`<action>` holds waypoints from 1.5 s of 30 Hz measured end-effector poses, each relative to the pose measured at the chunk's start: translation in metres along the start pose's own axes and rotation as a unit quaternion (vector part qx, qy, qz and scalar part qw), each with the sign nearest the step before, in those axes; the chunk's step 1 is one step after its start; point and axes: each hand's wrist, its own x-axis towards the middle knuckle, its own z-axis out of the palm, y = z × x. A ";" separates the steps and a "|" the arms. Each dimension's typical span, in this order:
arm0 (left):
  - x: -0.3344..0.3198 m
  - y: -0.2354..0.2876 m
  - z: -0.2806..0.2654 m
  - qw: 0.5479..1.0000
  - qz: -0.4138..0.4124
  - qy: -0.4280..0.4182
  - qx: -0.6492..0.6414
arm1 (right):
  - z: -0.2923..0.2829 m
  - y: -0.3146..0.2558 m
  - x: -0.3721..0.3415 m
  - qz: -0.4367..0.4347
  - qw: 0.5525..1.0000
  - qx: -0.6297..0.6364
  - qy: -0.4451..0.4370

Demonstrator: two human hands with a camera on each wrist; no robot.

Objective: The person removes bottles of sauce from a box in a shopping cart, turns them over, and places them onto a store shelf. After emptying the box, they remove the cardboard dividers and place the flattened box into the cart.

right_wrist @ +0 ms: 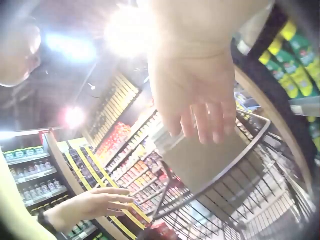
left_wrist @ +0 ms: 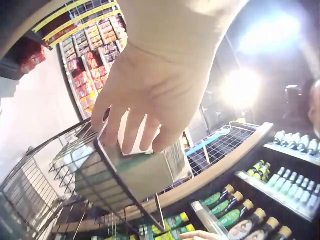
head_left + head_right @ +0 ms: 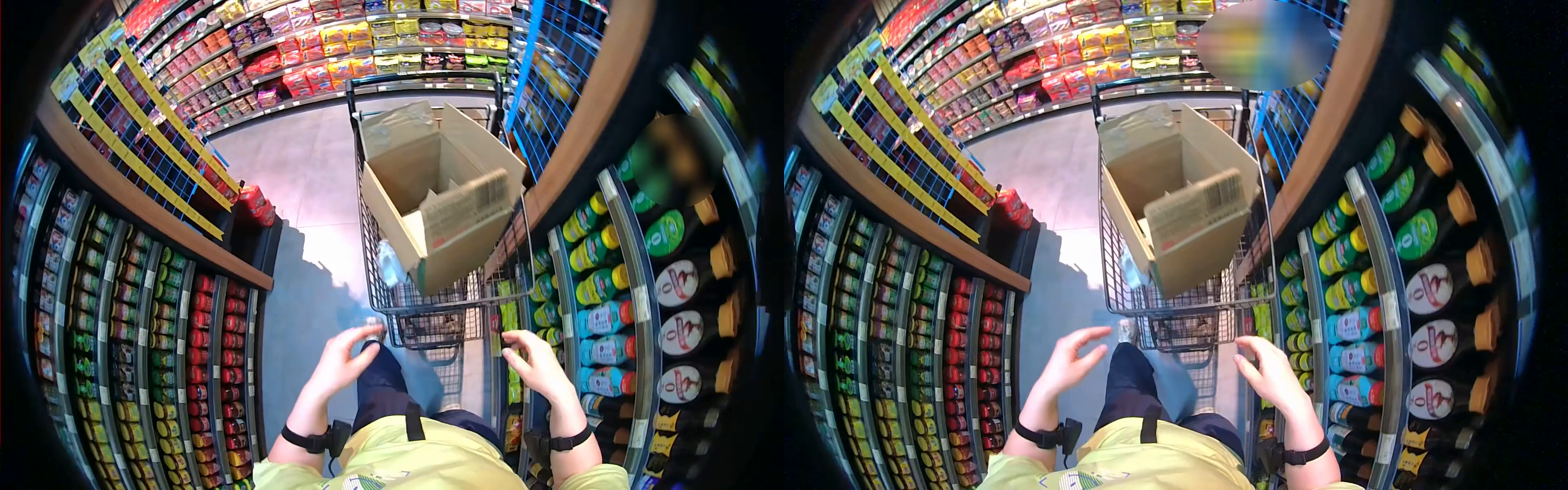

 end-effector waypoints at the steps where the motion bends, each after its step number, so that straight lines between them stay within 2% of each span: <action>1: 0.021 -0.002 -0.012 0.998 0.057 0.018 0.037 | -0.004 -0.024 0.017 -0.034 0.999 -0.007 0.020; 3: 0.069 -0.002 -0.036 0.983 0.145 0.049 0.105 | -0.009 -0.072 0.054 -0.101 0.992 -0.023 0.073; 5: 0.119 -0.005 -0.054 0.980 0.170 0.042 0.092 | -0.008 -0.114 0.095 -0.166 0.978 -0.051 0.117; 7: 0.176 -0.004 -0.077 0.977 0.196 0.027 0.074 | 0.000 -0.147 0.138 -0.191 0.967 -0.080 0.152; 9: 0.220 -0.003 -0.095 0.952 0.263 0.043 0.151 | 0.009 -0.176 0.183 -0.191 0.963 -0.108 0.156; 11: 0.258 -0.001 -0.113 0.944 0.283 0.018 0.169 | 0.016 -0.191 0.224 -0.193 0.945 -0.206 0.166; 12: 0.277 0.001 -0.121 0.930 0.309 0.004 0.197 | 0.019 -0.192 0.236 -0.179 0.946 -0.208 0.172; 14: 0.319 0.008 -0.125 0.913 0.335 -0.004 0.233 | 0.020 -0.186 0.249 -0.085 0.929 -0.329 0.148; 15: 0.334 0.010 -0.124 0.895 0.356 0.000 0.270 | 0.019 -0.181 0.246 -0.035 0.938 -0.313 0.144; 18: 0.369 0.000 -0.113 0.900 0.293 -0.012 0.323 | 0.014 -0.181 0.218 0.045 0.922 -0.321 0.213; 19: 0.376 -0.004 -0.110 0.906 0.268 -0.020 0.326 | 0.012 -0.178 0.204 0.120 0.917 -0.321 0.204; 21: 0.385 -0.014 -0.104 0.898 0.279 -0.033 0.338 | 0.017 -0.160 0.181 0.272 0.912 -0.237 0.195; 23: 0.391 -0.024 -0.099 0.912 0.221 -0.077 0.336 | 0.033 -0.142 0.168 0.289 0.924 -0.156 0.197; 25: 0.398 -0.037 -0.092 0.906 0.238 -0.087 0.339 | 0.053 -0.126 0.175 0.317 0.927 -0.121 0.158; 27: 0.405 -0.042 -0.089 0.961 0.155 -0.163 0.158 | 0.066 -0.133 0.208 0.346 0.906 0.142 0.197; 29: 0.411 -0.046 -0.084 0.970 0.149 -0.137 0.137 | 0.087 -0.117 0.227 0.384 0.877 0.092 0.273; 30: 0.419 -0.052 -0.080 0.979 0.103 -0.125 0.123 | 0.099 -0.090 0.226 0.412 0.861 0.023 0.297; 31: 0.425 -0.058 -0.077 0.986 0.059 -0.114 0.109 | 0.108 -0.075 0.222 0.412 0.860 0.026 0.300; 32: 0.430 -0.063 -0.073 0.990 0.077 -0.070 0.094 | 0.115 -0.063 0.216 0.385 0.859 0.066 0.330; 33: 0.429 -0.056 -0.074 0.990 0.080 -0.071 0.095 | 0.120 -0.059 0.210 0.357 0.856 0.105 0.359; 34: 0.424 -0.040 -0.076 0.986 0.123 -0.066 0.095 | 0.119 -0.066 0.206 0.339 0.849 0.172 0.367; 35: 0.419 -0.023 -0.079 0.980 0.164 -0.061 0.095 | 0.123 -0.070 0.202 0.338 0.849 0.172 0.368; 37: 0.411 0.009 -0.086 0.972 0.195 -0.065 0.117 | 0.134 -0.076 0.195 0.269 0.775 0.366 0.440; 39: 0.402 0.036 -0.092 0.947 0.271 -0.059 0.164 | 0.143 -0.071 0.190 0.278 0.785 0.372 0.409; 41: 0.399 0.047 -0.095 0.934 0.296 -0.060 0.191 | 0.145 -0.066 0.185 0.284 0.793 0.383 0.378; 43: 0.399 0.045 -0.095 0.927 0.329 -0.021 0.177 | 0.128 -0.067 0.187 0.394 0.867 0.242 0.186; 44: 0.401 0.037 -0.094 0.921 0.342 -0.011 0.185 | 0.112 -0.077 0.189 0.453 0.864 0.194 0.100; 45: 0.398 0.035 -0.095 0.918 0.347 -0.013 0.190 | 0.104 -0.086 0.188 0.446 0.888 0.039 0.100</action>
